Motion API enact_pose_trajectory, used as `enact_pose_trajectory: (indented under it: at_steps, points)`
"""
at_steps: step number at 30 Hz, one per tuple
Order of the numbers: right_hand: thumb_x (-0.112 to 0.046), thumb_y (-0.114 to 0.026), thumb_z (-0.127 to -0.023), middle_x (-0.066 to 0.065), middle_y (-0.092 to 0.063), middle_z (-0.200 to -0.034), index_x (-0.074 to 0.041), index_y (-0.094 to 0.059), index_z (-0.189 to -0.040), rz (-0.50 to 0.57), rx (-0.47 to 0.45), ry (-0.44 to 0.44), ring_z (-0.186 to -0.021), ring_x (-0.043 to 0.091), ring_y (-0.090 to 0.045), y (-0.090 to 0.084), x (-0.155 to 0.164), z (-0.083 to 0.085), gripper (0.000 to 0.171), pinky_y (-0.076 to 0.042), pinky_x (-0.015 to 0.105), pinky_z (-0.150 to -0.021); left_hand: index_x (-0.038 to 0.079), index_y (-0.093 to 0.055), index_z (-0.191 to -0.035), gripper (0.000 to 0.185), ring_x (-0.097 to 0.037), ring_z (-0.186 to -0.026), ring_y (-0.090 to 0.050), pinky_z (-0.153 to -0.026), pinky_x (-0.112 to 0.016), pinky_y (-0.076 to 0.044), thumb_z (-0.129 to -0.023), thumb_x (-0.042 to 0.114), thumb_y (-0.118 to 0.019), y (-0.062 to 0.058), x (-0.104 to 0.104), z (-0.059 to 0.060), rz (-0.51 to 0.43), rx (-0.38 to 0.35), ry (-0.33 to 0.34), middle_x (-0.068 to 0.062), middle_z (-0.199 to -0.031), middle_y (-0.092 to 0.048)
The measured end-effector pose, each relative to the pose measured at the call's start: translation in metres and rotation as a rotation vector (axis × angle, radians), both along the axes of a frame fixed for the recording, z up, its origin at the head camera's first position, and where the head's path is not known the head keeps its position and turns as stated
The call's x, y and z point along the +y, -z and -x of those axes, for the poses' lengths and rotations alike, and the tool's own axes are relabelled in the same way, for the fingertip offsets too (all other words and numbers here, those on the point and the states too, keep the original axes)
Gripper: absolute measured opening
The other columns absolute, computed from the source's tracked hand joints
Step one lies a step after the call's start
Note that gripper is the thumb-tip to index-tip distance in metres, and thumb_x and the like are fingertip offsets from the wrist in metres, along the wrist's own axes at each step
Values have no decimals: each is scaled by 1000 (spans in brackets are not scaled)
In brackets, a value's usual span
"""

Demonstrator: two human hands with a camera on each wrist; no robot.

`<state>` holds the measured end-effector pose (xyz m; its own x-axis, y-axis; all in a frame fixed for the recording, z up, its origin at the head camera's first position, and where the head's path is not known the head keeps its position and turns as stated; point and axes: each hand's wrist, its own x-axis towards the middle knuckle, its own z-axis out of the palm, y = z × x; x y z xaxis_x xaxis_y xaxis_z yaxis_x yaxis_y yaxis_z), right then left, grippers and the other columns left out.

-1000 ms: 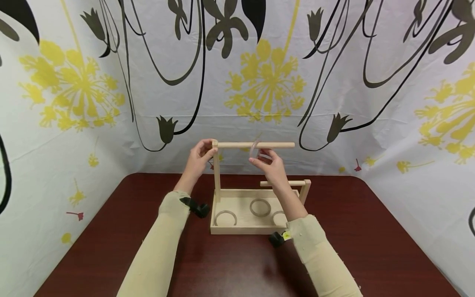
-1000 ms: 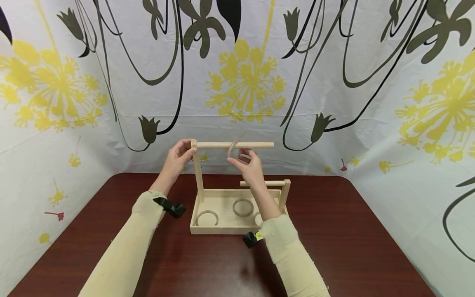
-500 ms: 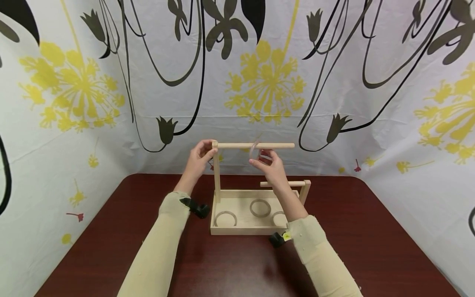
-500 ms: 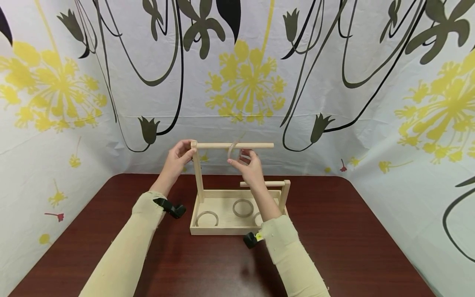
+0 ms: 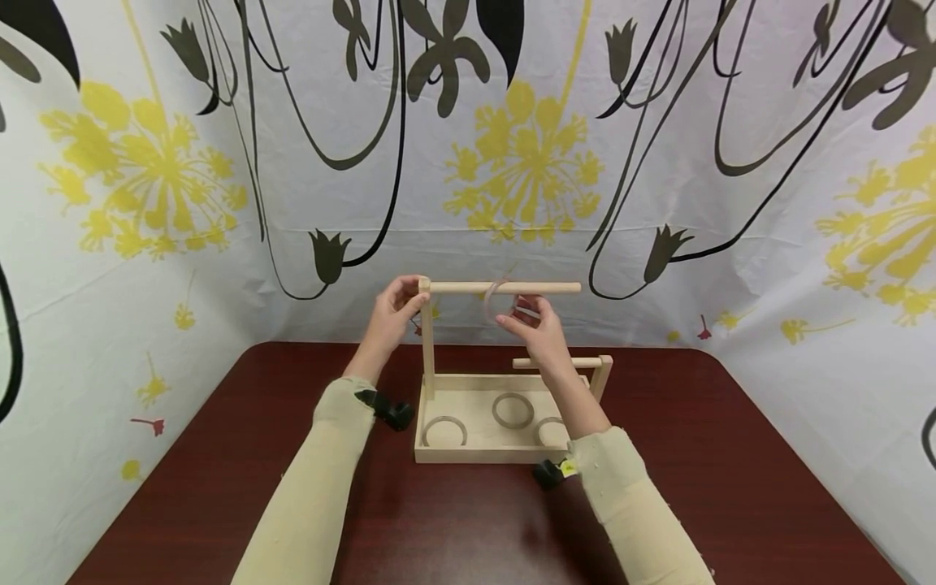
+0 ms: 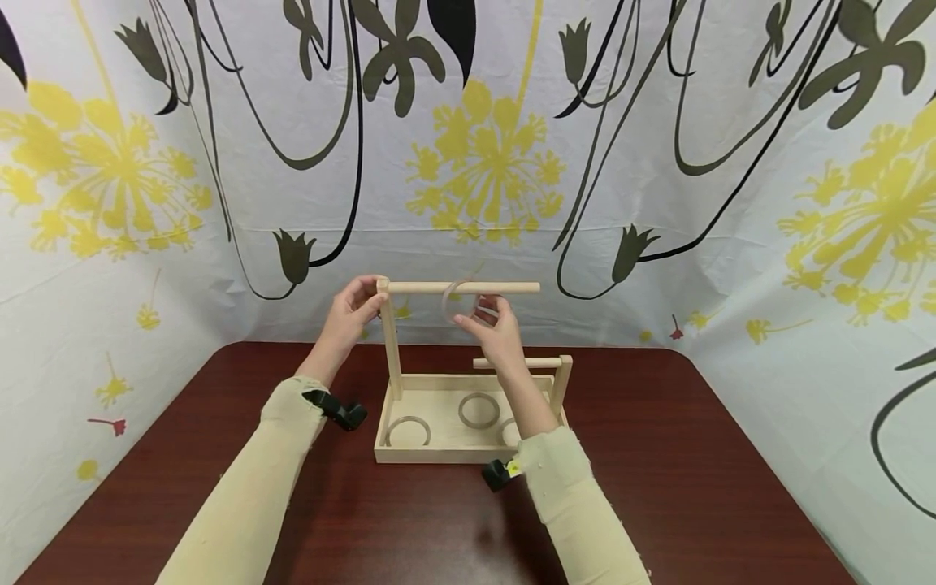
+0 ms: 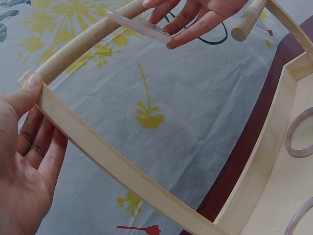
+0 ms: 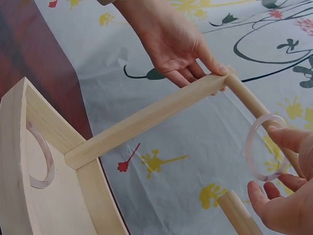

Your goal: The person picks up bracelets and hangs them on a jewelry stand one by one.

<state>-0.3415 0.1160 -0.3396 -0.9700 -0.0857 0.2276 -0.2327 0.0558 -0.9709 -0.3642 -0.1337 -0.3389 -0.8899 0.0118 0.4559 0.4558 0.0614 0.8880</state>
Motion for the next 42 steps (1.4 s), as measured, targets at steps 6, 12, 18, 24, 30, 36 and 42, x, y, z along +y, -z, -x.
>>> enact_pose_trajectory:
  at_steps: [6,12,18,24,30,36,42]
  points:
    - [-9,-67,-94,22,-38,-149,-5,-38,-149,29,-7,-6,-141,34,-43,1,2,0,62,-39,47,-115,-5,-56,-129,32,3,-87,-60,-82,-15,-50,-99,5,-60,0,0,1,-1,-10,2,3,-102,-61]
    - [-7,-66,-95,22,-39,-148,-5,-35,-150,49,-12,-5,-141,34,-43,2,3,-1,64,-39,46,-115,-5,-55,-130,33,2,-88,-59,-82,-14,-49,-99,6,-60,0,0,0,8,-13,3,3,-103,-61]
    - [-5,-64,-96,22,-39,-149,-6,-32,-152,69,-1,-16,-140,35,-45,3,3,-1,64,-39,46,-115,-6,-55,-129,33,1,-89,-59,-82,-14,-49,-99,8,-60,1,-1,0,12,-8,-1,5,-101,-61]
    - [-7,-63,-97,21,-40,-149,-6,-29,-153,67,7,-16,-140,35,-44,5,5,-1,65,-40,44,-115,-5,-56,-129,33,2,-89,-59,-82,-14,-49,-99,8,-60,1,-1,1,20,-8,-7,0,-105,-62]
    - [-6,-63,-97,21,-41,-148,-6,-30,-153,61,11,-10,-139,34,-45,5,7,-3,65,-40,44,-115,-5,-55,-130,34,2,-89,-59,-83,-13,-49,-100,7,-60,0,-1,-1,20,-6,2,3,-104,-61]
    - [-9,-64,-97,20,-42,-147,-8,-32,-152,54,-1,-15,-140,32,-46,6,8,-6,63,-39,45,-115,-4,-55,-131,34,1,-90,-60,-82,-13,-50,-99,6,-60,0,-1,-1,11,-12,14,5,-103,-59]
    - [-12,-63,-98,21,-42,-146,-9,-32,-153,27,6,-22,-139,32,-46,8,10,-8,63,-40,47,-115,-3,-55,-132,36,1,-91,-60,-82,-13,-49,-100,10,-60,0,-2,0,17,-26,19,3,-105,-59]
